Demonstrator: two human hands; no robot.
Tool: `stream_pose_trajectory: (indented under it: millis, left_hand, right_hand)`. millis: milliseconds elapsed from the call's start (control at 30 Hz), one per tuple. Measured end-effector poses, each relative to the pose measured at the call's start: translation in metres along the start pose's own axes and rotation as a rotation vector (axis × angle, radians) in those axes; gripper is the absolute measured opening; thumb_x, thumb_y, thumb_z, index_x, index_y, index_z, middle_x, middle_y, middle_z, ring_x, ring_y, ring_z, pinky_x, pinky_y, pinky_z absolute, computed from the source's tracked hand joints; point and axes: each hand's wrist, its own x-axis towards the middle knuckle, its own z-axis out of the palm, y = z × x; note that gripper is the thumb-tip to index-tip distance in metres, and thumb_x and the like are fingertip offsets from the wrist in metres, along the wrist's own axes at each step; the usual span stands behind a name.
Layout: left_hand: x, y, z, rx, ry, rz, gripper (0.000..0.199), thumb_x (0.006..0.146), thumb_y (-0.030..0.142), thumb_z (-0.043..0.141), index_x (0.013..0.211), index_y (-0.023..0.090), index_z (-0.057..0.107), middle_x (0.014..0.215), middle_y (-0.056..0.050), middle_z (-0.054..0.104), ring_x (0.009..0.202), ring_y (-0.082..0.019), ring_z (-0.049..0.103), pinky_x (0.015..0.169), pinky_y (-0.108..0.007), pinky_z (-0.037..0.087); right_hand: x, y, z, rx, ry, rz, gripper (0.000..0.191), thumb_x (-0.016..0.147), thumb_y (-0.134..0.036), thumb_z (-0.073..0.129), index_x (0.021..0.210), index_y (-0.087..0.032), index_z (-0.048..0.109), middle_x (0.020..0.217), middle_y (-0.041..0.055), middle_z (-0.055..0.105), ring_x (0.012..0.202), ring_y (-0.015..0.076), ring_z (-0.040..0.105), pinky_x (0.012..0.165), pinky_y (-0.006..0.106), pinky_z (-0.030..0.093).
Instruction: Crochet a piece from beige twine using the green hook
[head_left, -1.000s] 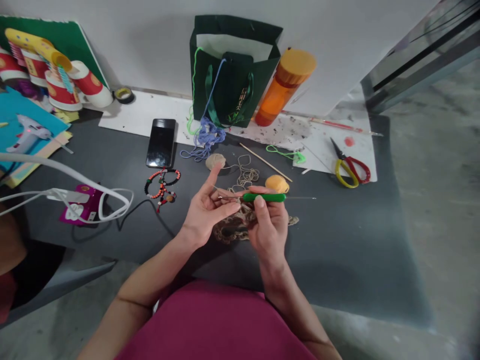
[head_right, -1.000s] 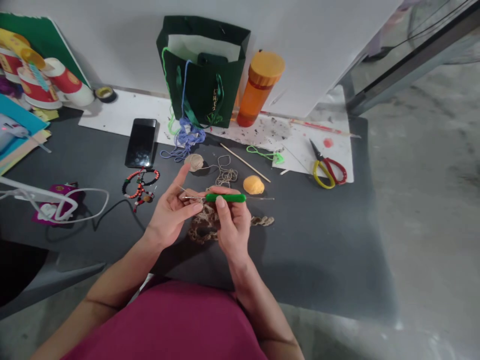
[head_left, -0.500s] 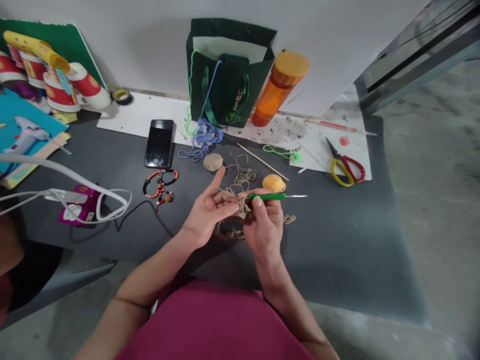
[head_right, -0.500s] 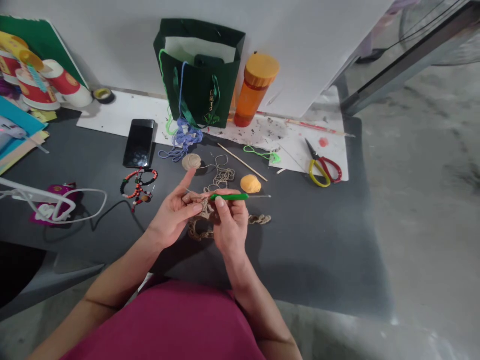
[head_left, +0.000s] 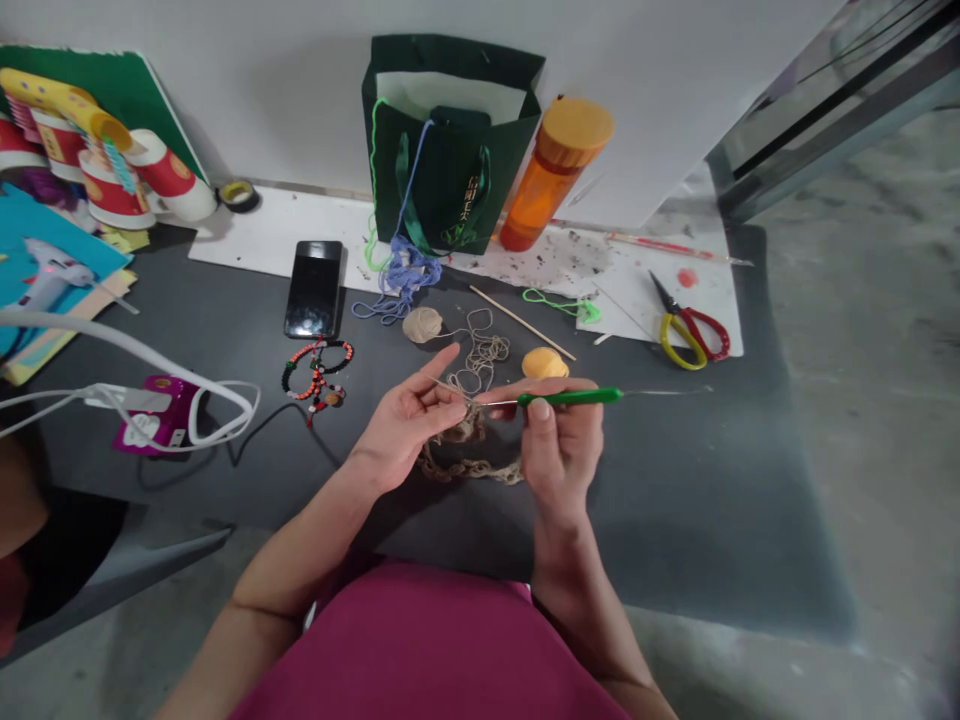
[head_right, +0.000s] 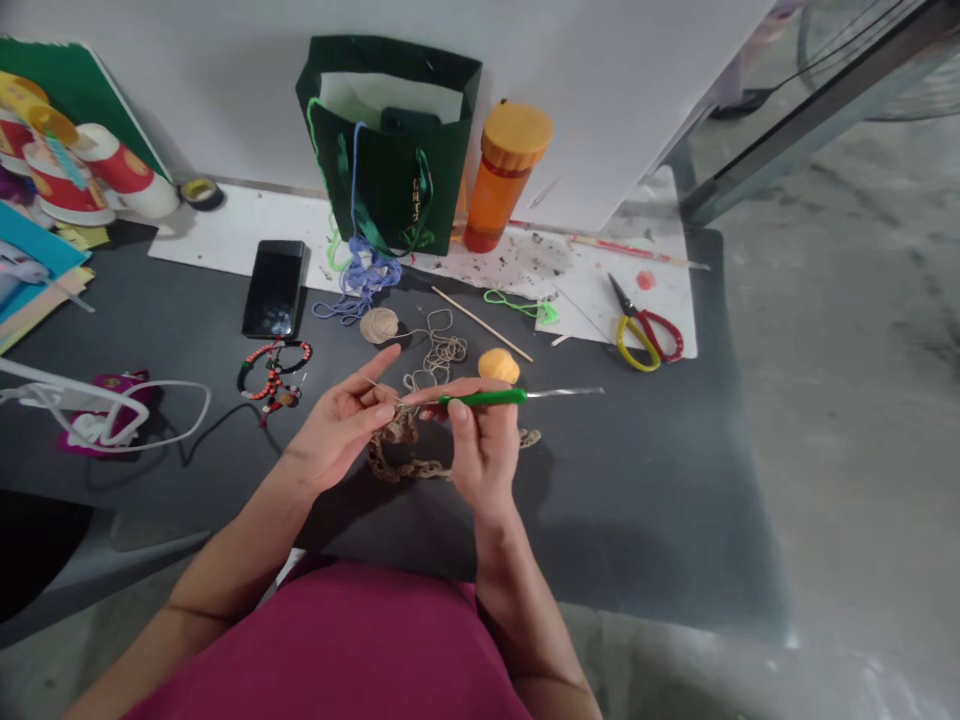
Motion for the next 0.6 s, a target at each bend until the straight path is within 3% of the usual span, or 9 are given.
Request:
stream_pose_trajectory:
  millis: [167,333,467,600]
  left_hand:
    - [0.003,-0.004,0.0,0.045,0.032,0.126,0.084,0.065,0.021,0.093,0.143,0.021,0.062,0.072,0.003,0.071,0.069,-0.01,0.062,0.072,-0.025,0.049]
    - [0.001,-0.005,0.002,-0.064,0.02,0.046,0.081,0.065,0.019,0.093,0.14,0.021,0.063,0.068,0.007,0.066,0.064,-0.007,0.058,0.068,-0.021,0.048]
    - [0.0,-0.002,0.002,-0.153,-0.02,-0.144,0.073,0.065,0.018,0.093,0.134,0.02,0.068,0.067,0.008,0.061,0.063,-0.006,0.058,0.067,-0.021,0.048]
    - [0.002,-0.001,0.0,-0.161,-0.02,-0.184,0.068,0.063,0.02,0.094,0.128,0.022,0.072,0.066,0.008,0.059,0.062,-0.006,0.056,0.065,-0.021,0.047]
  right_hand:
    - [0.001,-0.001,0.0,-0.32,-0.123,-0.271,0.024,0.097,-0.014,0.058,0.113,-0.03,0.066,0.102,0.0019,0.083,0.088,0.0199,0.077,0.072,0.037,0.062]
    - [0.0,0.001,0.005,-0.512,-0.08,-0.38,0.028,0.088,-0.011,0.071,0.107,-0.031,0.074,0.101,0.0015,0.084,0.084,0.0217,0.079,0.071,0.041,0.064]
    - [-0.009,0.004,0.011,-0.392,0.032,-0.298,0.024,0.09,-0.011,0.068,0.105,-0.03,0.074,0.099,0.0024,0.084,0.087,0.0223,0.08,0.074,0.041,0.065]
    - [-0.018,0.006,0.011,-0.348,0.177,-0.111,0.011,0.094,-0.019,0.066,0.1,-0.026,0.072,0.089,0.0019,0.081,0.072,0.0173,0.078,0.063,0.031,0.063]
